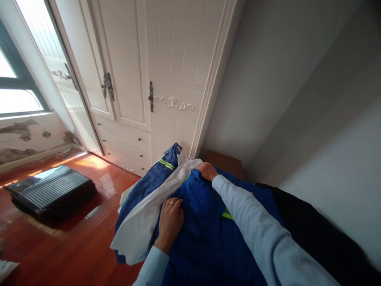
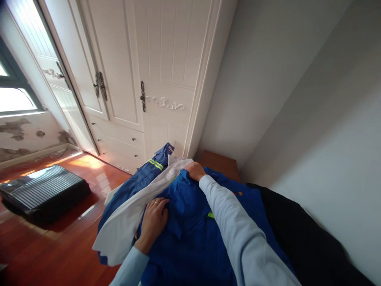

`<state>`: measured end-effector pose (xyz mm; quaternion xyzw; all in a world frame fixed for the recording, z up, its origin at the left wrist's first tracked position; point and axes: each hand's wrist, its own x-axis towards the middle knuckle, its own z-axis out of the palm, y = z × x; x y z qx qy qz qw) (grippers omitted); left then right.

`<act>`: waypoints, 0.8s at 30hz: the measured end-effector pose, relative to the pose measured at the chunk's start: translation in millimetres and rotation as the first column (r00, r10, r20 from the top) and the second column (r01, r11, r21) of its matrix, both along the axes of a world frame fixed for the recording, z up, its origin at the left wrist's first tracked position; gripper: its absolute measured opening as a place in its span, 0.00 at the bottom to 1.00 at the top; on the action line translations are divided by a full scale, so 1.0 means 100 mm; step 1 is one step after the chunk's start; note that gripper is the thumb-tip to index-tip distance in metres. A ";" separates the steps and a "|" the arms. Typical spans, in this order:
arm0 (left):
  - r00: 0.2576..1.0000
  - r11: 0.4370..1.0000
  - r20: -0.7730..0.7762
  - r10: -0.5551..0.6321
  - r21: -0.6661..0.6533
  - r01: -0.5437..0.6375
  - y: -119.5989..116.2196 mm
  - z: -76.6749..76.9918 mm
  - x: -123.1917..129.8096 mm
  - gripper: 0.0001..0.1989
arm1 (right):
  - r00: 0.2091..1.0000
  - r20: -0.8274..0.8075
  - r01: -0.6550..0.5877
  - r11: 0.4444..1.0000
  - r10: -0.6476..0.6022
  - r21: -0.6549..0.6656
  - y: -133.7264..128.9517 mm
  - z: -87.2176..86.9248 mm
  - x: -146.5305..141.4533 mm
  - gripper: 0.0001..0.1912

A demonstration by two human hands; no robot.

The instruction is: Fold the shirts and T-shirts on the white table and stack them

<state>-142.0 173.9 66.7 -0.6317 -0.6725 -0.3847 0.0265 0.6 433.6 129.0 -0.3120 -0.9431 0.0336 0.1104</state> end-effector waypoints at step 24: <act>0.999 0.999 0.020 0.031 -0.015 -0.031 -0.01 0.00 0.00 0.14 | 0.998 0.043 -0.041 0.999 0.041 0.000 0.22 0.13 0.16 0.20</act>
